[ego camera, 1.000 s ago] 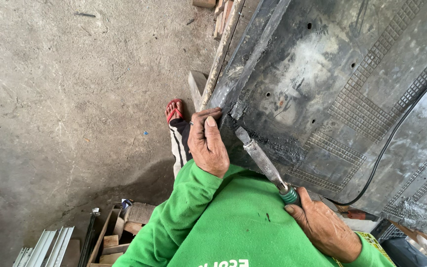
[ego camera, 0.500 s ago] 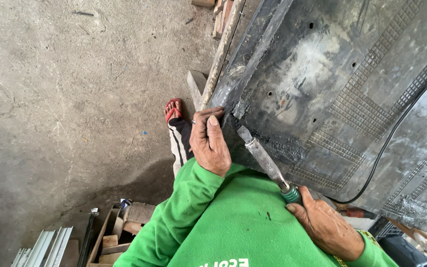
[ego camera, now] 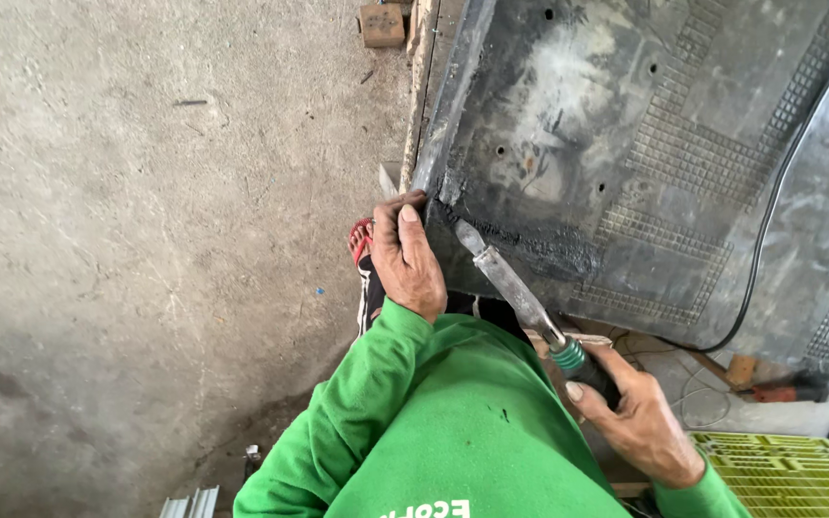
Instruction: The person uses a chisel to scrape the edge of a black rubber mat, removing debris and residue. The person holds the mat with one hand and scrapes along the perimeter with the other, working methodically around the edge.
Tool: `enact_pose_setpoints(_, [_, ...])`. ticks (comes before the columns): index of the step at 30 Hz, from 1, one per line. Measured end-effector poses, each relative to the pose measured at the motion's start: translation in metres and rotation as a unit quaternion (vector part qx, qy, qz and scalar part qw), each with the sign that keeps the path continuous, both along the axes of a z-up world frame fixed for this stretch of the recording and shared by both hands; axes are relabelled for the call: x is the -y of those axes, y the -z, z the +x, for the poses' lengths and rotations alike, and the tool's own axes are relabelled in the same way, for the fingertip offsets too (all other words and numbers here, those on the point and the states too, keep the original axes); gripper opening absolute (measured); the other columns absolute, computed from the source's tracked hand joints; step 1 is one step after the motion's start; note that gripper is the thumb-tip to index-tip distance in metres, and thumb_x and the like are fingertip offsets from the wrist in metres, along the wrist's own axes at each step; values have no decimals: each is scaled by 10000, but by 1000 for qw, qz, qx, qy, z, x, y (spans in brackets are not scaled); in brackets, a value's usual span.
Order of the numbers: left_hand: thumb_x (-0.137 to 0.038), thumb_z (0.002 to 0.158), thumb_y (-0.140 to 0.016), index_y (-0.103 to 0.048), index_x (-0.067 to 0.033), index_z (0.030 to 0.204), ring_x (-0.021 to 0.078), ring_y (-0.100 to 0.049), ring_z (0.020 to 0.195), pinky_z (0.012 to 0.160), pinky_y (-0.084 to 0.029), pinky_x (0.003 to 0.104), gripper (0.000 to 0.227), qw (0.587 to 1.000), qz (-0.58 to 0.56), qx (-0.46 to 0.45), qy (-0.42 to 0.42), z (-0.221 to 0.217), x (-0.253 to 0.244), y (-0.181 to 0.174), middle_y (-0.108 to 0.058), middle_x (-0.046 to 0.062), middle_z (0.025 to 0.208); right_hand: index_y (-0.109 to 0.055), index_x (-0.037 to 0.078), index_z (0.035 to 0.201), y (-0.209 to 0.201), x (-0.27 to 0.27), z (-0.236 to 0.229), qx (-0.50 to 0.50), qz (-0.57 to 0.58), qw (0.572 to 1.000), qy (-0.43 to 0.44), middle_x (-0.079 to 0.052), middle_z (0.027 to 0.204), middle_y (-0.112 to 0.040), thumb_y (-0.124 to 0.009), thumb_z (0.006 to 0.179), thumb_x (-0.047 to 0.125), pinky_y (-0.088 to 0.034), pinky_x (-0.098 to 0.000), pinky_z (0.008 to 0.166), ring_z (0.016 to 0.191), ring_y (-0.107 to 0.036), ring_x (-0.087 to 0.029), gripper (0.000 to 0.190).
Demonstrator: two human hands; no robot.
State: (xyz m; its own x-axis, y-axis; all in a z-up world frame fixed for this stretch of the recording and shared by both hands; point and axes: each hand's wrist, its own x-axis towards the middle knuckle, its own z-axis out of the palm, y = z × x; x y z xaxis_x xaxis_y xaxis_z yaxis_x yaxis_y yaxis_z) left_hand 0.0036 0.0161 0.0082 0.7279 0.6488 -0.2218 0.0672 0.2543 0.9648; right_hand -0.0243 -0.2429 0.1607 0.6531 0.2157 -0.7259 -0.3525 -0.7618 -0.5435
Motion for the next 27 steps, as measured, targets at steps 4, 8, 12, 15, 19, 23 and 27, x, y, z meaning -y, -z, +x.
enact_pose_setpoints(4, [-209, 1137, -512, -659, 46, 1258, 165, -558, 1023, 961, -468, 317, 318, 990, -135, -17, 45, -14, -18, -5, -655, 122, 1138, -632, 37, 1321, 7, 4, -50, 16, -20, 999, 34, -105, 988, -765, -624, 925, 373, -614, -330, 762, 844, -741, -160, 519])
enact_pose_setpoints(8, [-270, 1108, -518, -627, 33, 1349, 228, -608, 1243, 1110, -443, 349, 402, 986, 42, -43, 155, -40, -33, -21, -671, 151, 1312, -589, 20, 1373, 22, -8, -78, 24, -37, 994, 104, -153, 1017, -778, -651, 918, 330, -589, -356, 806, 899, -722, -196, 555])
enact_pose_setpoints(12, [-286, 1085, -553, -596, 33, 1406, 286, -571, 1331, 1150, -402, 376, 455, 975, 76, -53, 204, -38, -43, -29, -641, 189, 1393, -574, 5, 1376, 31, -27, -83, 42, -22, 993, 107, -152, 1065, -790, -648, 927, 325, -571, -353, 857, 967, -717, -197, 557])
enact_pose_setpoints(15, [-300, 1086, -540, -592, 14, 1423, 296, -584, 1319, 1150, -411, 378, 464, 969, 96, -57, 220, -34, -47, -32, -640, 189, 1384, -571, 7, 1376, 28, -39, -79, 34, -22, 993, 110, -146, 1059, -791, -639, 934, 332, -571, -349, 861, 969, -730, -194, 553])
enact_pose_setpoints(19, [-305, 1086, -524, -590, -3, 1438, 319, -580, 1311, 1151, -403, 400, 468, 963, 113, -73, 233, -36, -49, -34, -624, 199, 1394, -568, 7, 1387, 18, -52, -72, 15, -24, 993, 119, -163, 1050, -794, -615, 946, 342, -569, -360, 859, 965, -722, -210, 555])
enact_pose_setpoints(23, [-306, 1089, -518, -589, -15, 1445, 331, -570, 1329, 1158, -402, 412, 465, 961, 110, -83, 238, -37, -49, -30, -605, 203, 1417, -554, 44, 1418, 0, -64, -64, -34, -66, 991, 113, -129, 854, -748, -568, 958, 371, -538, -360, 721, 781, -666, -183, 565])
enact_pose_setpoints(27, [-297, 1095, -524, -586, -16, 1454, 346, -538, 1383, 1191, -372, 420, 460, 957, 129, -81, 246, -36, -50, -28, -604, 210, 1425, -548, 115, 1473, -17, -81, -56, -101, -102, 978, 148, -112, 649, -608, -566, 953, 421, -470, -379, 566, 594, -530, -173, 604])
